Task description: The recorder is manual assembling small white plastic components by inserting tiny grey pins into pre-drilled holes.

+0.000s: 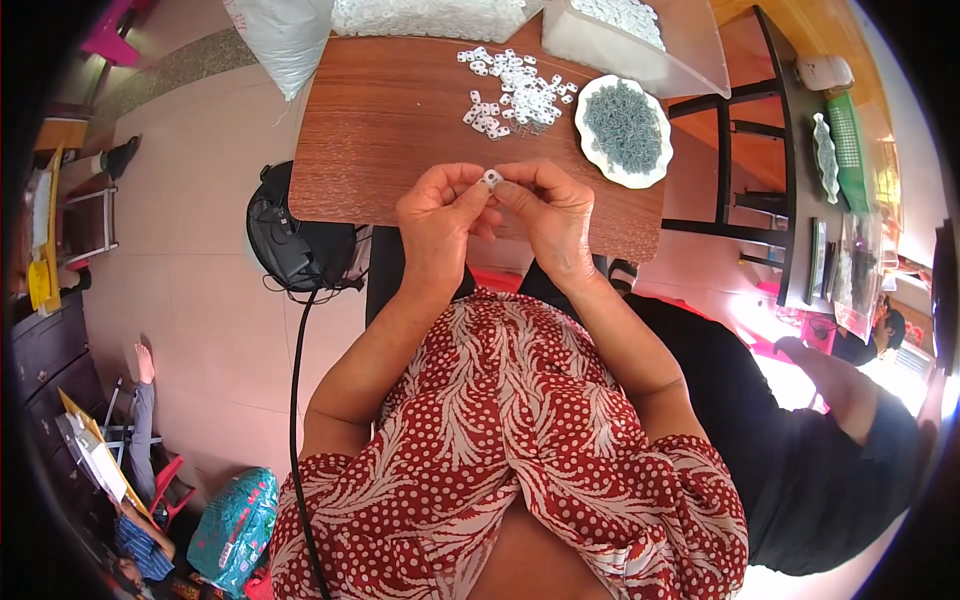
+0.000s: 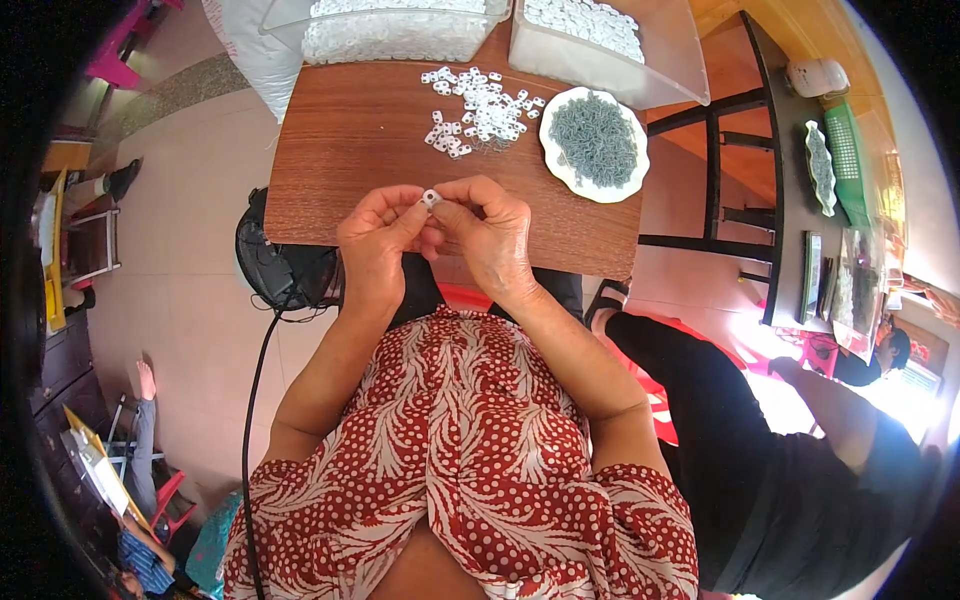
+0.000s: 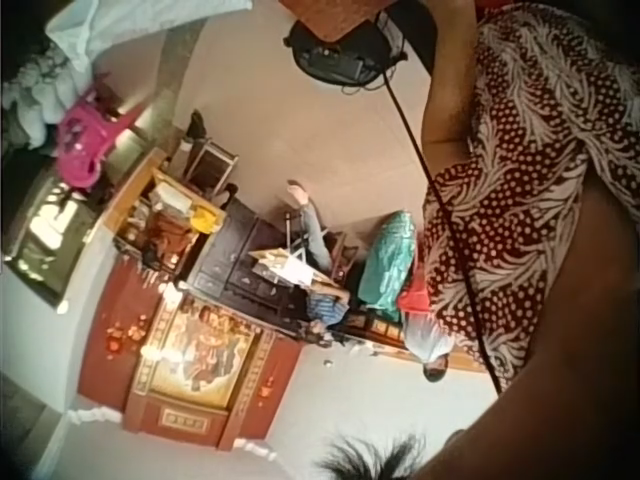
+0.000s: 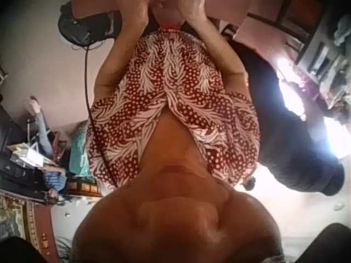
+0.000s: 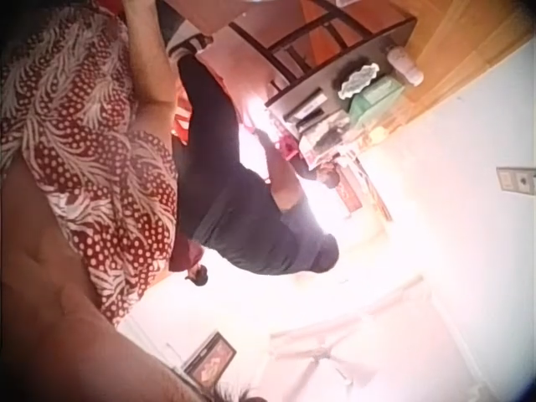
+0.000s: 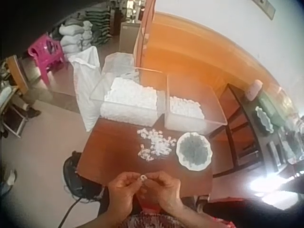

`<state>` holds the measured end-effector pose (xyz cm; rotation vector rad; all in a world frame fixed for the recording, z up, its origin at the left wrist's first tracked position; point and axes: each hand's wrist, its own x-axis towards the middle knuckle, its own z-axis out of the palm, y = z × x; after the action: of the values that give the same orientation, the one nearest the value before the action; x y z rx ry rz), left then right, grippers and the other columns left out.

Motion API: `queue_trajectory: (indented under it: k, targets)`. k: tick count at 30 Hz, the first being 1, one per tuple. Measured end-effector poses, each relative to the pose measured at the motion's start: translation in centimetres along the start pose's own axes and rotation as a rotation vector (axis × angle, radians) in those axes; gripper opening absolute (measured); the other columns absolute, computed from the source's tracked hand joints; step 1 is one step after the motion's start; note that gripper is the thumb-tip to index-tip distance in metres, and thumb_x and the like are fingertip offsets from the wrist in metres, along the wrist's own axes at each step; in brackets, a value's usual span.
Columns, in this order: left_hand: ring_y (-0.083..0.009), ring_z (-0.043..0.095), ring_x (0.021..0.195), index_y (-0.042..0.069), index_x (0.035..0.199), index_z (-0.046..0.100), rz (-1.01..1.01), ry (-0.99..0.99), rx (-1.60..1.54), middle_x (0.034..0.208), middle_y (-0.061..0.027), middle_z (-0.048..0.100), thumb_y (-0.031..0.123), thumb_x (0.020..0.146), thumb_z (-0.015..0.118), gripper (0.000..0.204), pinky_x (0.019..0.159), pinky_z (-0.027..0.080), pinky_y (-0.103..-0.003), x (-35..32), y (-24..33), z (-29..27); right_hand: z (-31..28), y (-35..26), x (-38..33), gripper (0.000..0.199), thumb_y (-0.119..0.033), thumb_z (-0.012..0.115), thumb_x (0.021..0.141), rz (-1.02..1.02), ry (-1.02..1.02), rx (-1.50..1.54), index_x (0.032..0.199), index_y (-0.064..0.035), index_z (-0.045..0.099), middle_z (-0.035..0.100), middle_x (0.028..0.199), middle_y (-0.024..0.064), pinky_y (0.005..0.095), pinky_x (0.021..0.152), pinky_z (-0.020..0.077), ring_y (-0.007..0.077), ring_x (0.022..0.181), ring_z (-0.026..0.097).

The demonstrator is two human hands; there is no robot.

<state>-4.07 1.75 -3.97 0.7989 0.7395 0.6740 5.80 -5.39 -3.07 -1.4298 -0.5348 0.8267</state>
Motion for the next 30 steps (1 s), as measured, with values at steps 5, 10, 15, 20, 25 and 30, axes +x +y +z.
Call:
queue_trajectory:
  k: [5, 10, 15, 20, 25, 30]
  targets:
    - [-0.0117, 0.061, 0.058, -0.003, 0.095, 0.059, -0.002, -0.056, -0.009, 0.075, -0.0088, 0.063, -0.001, 0.082, 0.057, 0.013, 0.046, 0.046, -0.021, 0.2, 0.2, -0.1, -0.4, 0.7, 0.0, 0.01, 0.007, 0.057, 0.08, -0.132, -0.02, -0.113, 0.088, 0.0017, 0.06, 0.059, 0.084, 0.0056, 0.0219, 0.064, 0.0517, 0.0099, 0.074, 0.059]
    - [-0.0133, 0.061, 0.059, -0.004, 0.103, 0.058, -0.033, -0.088, -0.008, 0.074, -0.0092, 0.063, -0.002, 0.082, 0.056, 0.021, 0.048, 0.048, -0.022, 0.3, -0.1, -0.3, -0.5, 1.2, -0.2, 0.01, 0.006, 0.057, 0.08, -0.243, -0.008, -0.231, 0.089, 0.001, 0.061, 0.058, 0.083, 0.0051, 0.0224, 0.062, 0.0498, 0.0089, 0.073, 0.057]
    - [-0.0156, 0.063, 0.062, -0.005, 0.102, 0.058, -0.017, -0.088, 0.031, 0.077, -0.011, 0.064, 0.0, 0.084, 0.055, 0.019, 0.053, 0.051, -0.024, 0.0, -0.3, -0.2, -0.4, 1.0, -0.5, 0.012, 0.006, 0.058, 0.08, -0.122, 0.014, -0.183, 0.091, -0.0004, 0.061, 0.057, 0.083, 0.0049, 0.0222, 0.063, 0.0486, 0.0091, 0.074, 0.056]
    - [-0.0176, 0.063, 0.067, -0.006, 0.102, 0.058, 0.021, -0.073, -0.007, 0.084, -0.0129, 0.063, 0.0, 0.085, 0.053, 0.019, 0.061, 0.054, -0.027, 0.0, 0.0, 0.1, -0.5, 1.0, -0.6, 0.025, 0.008, 0.06, 0.077, -0.197, -0.059, -0.253, 0.101, 0.0002, 0.06, 0.056, 0.086, 0.0014, 0.0196, 0.065, 0.0463, 0.0066, 0.075, 0.053]
    - [-0.0182, 0.063, 0.074, -0.008, 0.102, 0.057, -0.055, -0.039, -0.057, 0.091, -0.0137, 0.062, 0.0, 0.085, 0.052, 0.02, 0.067, 0.055, -0.029, 0.2, -0.1, 0.2, -0.7, 1.6, -0.4, 0.03, 0.011, 0.062, 0.073, -0.38, -0.015, -0.427, 0.101, 0.0007, 0.059, 0.054, 0.088, 0.0037, 0.0204, 0.065, 0.0463, 0.0087, 0.075, 0.054]
    - [-0.0136, 0.061, 0.074, -0.006, 0.1, 0.059, -0.063, -0.047, -0.051, 0.089, -0.0109, 0.063, -0.001, 0.083, 0.055, 0.018, 0.066, 0.051, -0.024, 0.0, 0.2, 0.5, -0.8, 1.3, -0.4, 0.028, 0.005, 0.068, 0.067, -0.463, 0.059, -0.477, 0.093, -0.0008, 0.062, 0.057, 0.087, 0.0093, 0.0269, 0.063, 0.0489, 0.0197, 0.074, 0.057]
